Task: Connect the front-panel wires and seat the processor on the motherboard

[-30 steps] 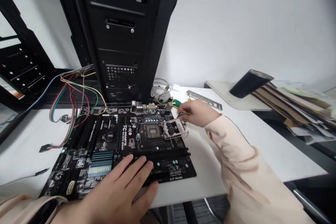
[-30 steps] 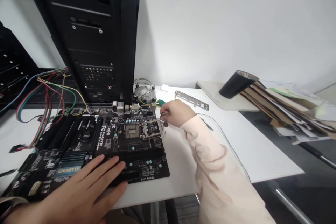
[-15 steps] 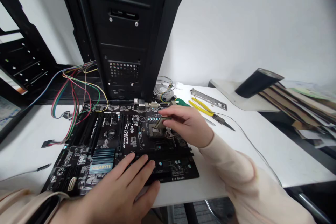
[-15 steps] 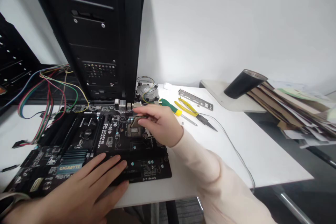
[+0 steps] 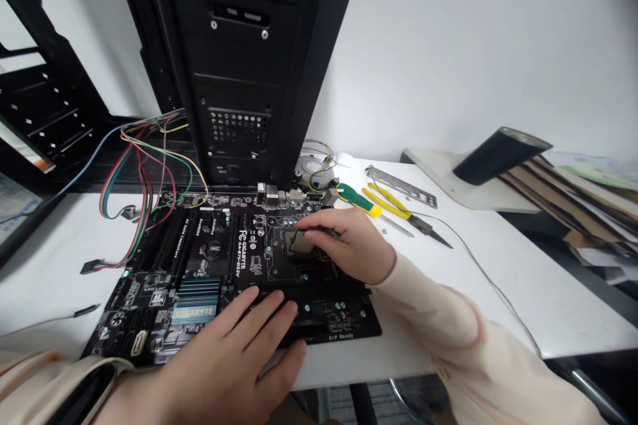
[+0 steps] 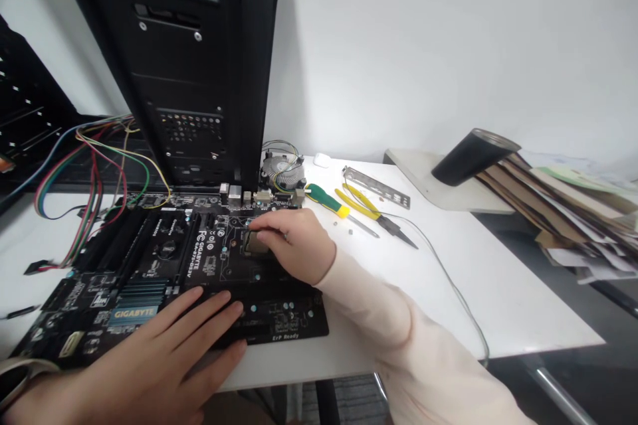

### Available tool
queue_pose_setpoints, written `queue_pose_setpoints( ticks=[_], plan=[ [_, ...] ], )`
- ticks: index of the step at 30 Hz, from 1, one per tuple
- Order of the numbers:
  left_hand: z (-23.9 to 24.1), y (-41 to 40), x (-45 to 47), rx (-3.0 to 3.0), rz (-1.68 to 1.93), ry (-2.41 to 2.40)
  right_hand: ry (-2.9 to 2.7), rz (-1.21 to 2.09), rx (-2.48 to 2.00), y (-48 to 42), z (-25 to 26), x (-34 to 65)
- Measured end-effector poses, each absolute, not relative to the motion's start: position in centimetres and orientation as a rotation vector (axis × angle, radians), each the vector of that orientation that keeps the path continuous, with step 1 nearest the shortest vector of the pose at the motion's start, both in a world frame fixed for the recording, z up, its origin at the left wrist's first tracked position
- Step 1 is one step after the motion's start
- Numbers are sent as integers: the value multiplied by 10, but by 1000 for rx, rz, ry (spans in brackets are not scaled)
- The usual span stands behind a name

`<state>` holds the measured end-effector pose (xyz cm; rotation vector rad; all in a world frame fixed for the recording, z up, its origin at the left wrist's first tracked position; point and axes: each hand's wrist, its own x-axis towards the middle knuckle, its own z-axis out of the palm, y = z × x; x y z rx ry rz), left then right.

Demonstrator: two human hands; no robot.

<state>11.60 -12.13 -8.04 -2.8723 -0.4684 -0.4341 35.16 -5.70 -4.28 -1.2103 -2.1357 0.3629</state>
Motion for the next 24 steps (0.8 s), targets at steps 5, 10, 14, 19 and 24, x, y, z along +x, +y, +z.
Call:
queue_pose_setpoints(
  ticks=[5, 10, 14, 19, 24],
  plan=[
    [-81, -119, 116, -2867, -459, -450, -2192, 371, -1182, -56, -45, 353],
    [-80, -120, 117, -2848, -456, -446, -2209, 302, -1124, -56, -45, 352],
    [-78, -121, 116, -2844, -451, -433, -2211, 246, -1059, -55, -46, 351],
    [-79, -118, 117, -2848, -460, -430, -2223, 242, -1046, -55, -45, 351],
    [-78, -117, 117, -2850, -445, -447, -2236, 245, -1043, -55, -45, 352]
  ],
)
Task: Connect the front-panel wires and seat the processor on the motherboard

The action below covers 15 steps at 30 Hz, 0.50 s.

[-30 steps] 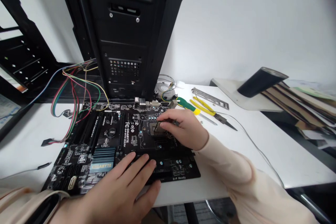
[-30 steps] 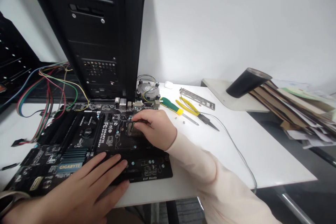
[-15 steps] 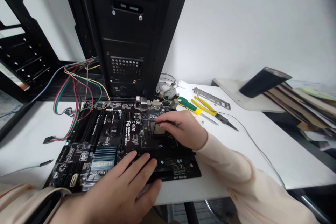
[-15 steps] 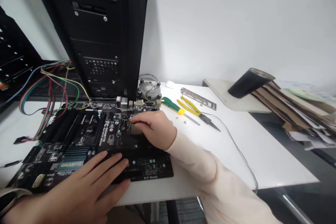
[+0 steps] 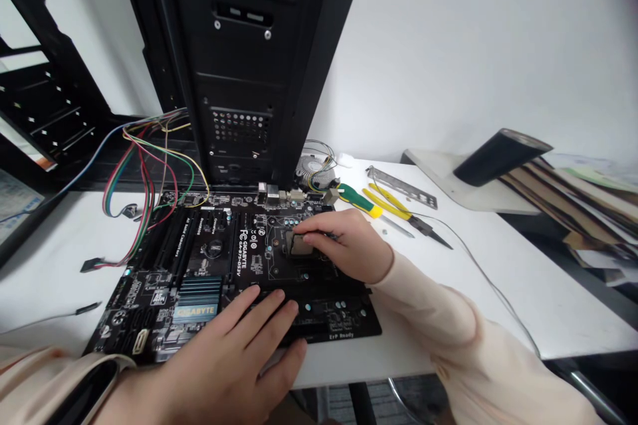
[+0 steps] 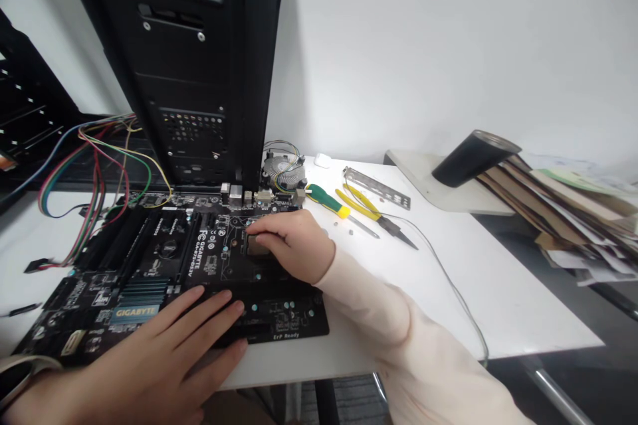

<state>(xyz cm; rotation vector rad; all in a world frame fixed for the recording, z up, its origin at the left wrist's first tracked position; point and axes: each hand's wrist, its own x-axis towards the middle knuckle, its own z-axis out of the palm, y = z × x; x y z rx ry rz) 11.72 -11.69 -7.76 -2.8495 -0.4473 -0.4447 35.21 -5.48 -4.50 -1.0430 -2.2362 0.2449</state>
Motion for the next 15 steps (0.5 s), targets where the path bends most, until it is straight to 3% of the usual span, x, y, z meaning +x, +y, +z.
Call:
queue_pose_setpoints(
  ticks=[15],
  plan=[
    [-73, -122, 116, -2841, -426, -435, -2291, 180, -952, -52, -49, 353]
  ],
)
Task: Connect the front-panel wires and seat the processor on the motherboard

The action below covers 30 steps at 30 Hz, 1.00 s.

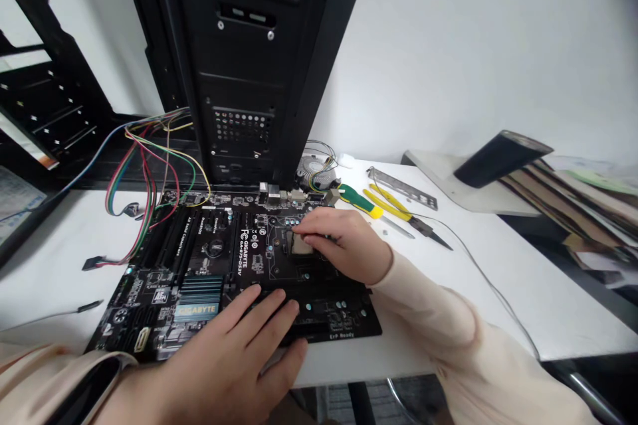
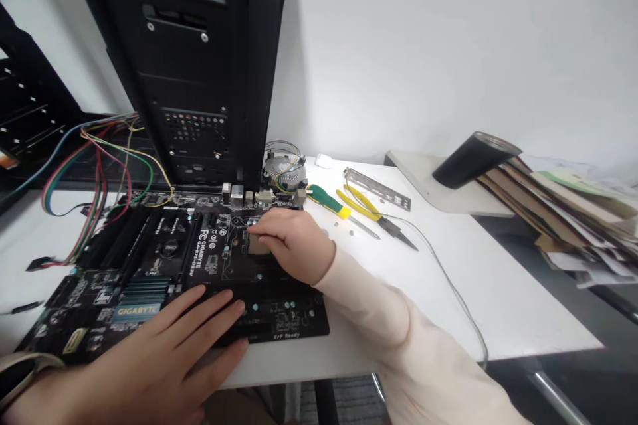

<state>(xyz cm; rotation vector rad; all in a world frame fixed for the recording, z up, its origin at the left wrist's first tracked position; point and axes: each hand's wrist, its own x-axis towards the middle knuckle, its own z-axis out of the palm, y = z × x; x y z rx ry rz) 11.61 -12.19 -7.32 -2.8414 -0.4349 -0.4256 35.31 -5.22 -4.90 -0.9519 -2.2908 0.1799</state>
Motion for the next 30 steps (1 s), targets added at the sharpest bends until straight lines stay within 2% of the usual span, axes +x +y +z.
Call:
queue_pose_setpoints(
  ticks=[11, 30],
  plan=[
    [-74, -120, 116, -2843, -408, -431, -2368, 29, -912, -51, -53, 353],
    [-72, -122, 116, -2832, -419, -439, -2452, -34, -922, -54, -53, 349]
  ],
)
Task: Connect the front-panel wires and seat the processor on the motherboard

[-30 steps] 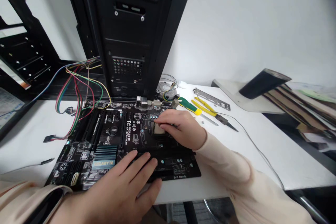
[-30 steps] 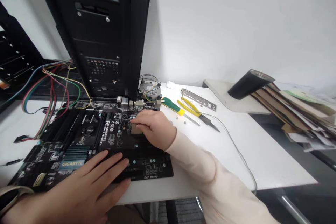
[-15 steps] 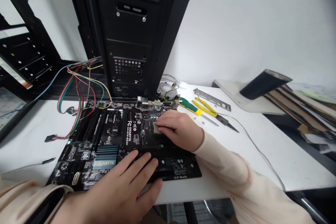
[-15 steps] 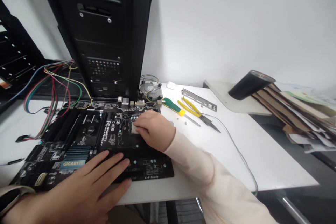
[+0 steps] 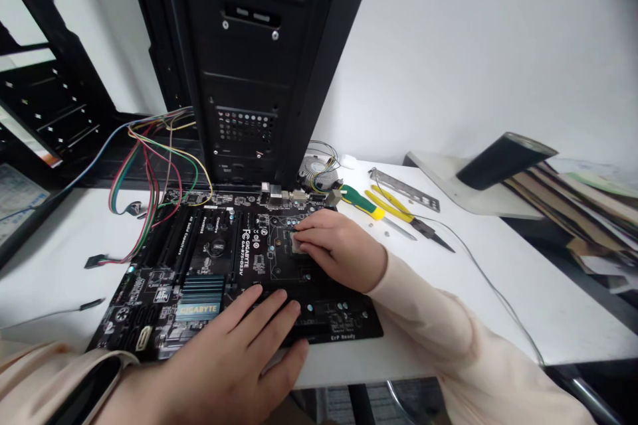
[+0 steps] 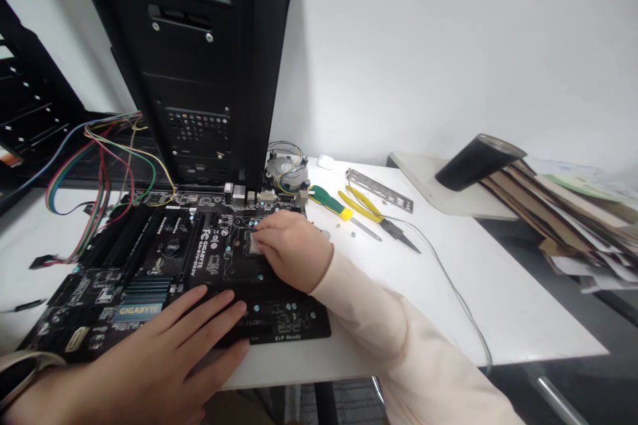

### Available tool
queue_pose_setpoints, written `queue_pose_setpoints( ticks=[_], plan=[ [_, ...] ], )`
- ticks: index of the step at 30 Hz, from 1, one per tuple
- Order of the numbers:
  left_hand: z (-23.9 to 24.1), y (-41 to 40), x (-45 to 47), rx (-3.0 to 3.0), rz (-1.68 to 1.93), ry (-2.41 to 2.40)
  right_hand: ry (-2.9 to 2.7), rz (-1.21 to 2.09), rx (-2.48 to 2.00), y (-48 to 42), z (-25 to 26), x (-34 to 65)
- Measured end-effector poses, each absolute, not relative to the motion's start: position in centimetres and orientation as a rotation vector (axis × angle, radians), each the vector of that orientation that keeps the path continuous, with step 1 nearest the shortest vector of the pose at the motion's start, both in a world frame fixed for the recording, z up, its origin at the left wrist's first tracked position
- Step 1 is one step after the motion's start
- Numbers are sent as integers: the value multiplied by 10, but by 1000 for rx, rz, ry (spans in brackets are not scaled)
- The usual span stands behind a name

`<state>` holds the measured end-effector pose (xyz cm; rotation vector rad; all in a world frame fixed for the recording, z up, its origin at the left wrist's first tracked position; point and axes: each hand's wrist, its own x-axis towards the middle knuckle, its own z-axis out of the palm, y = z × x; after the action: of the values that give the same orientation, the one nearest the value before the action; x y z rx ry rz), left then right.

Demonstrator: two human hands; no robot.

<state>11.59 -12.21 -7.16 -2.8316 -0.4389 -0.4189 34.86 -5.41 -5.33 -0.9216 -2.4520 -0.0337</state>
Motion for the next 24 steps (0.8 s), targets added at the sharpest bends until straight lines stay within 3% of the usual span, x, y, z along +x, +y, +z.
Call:
queue_pose_setpoints(
  ticks=[24],
  plan=[
    [-72, -121, 115, -2849, -404, -409, -2393, 165, -1068, -57, -48, 354]
  ],
)
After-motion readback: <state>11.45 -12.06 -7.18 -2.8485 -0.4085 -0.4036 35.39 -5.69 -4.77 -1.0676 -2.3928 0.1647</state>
